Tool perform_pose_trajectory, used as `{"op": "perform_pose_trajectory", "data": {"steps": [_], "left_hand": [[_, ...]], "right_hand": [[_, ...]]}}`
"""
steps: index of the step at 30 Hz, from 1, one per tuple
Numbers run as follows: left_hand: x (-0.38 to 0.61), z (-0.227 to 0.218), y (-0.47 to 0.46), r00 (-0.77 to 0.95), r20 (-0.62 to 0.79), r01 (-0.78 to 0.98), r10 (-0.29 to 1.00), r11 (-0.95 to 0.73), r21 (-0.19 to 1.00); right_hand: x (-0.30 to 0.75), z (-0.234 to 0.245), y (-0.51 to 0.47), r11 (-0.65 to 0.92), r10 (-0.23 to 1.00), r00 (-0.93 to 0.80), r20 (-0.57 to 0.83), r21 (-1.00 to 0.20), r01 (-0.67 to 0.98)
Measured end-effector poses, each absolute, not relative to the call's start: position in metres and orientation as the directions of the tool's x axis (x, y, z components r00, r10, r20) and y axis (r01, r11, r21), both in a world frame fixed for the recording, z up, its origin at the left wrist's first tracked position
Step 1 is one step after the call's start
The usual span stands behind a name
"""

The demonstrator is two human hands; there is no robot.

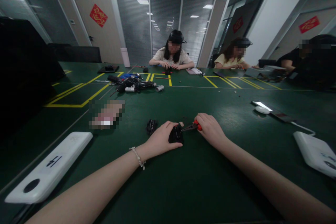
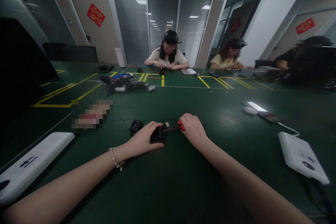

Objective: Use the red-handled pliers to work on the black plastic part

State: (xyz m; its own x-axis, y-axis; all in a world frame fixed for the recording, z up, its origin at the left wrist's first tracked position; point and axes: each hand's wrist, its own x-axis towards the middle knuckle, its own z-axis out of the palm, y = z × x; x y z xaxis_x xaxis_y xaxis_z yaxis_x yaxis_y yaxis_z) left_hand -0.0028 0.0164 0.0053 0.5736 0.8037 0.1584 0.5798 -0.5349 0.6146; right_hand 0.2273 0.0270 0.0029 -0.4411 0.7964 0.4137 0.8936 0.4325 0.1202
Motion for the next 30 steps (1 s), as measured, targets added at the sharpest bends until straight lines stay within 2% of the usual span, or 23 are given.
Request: {"op": "perform_pose_trajectory", "data": {"steps": [8,15,19,25,30], "left_hand": [[-0.0029,0.0048,0.0173,0.583,0.165,0.576,0.795,-0.548,0.606],[-0.0019,0.0068,0.0165,0.583,0.188,0.566,0.790,-0.561,0.604],[-0.0017,0.0076,0.0157,0.579,0.178,0.577,0.796,-0.554,0.601],[-0.0012,0.0071,0.0156,0.581,0.188,0.568,0.792,-0.559,0.604],[-0.0012,0.0057,0.0160,0.581,0.188,0.568,0.792,-0.560,0.603]], "right_hand": [[0.2281,0.0031,0.0279,0.464,0.797,-0.387,0.464,-0.059,0.884],[0.2266,0.0022,0.0267,0.474,0.800,-0.383,0.462,-0.095,0.875],[0.2299,-0.0008,0.0293,0.461,0.799,-0.390,0.458,-0.050,0.886],[0.2266,0.0013,0.0264,0.452,0.763,-0.480,0.432,0.174,0.875],[0.2225,0.0009,0.0260,0.493,0.740,-0.524,0.422,0.190,0.849]]}}
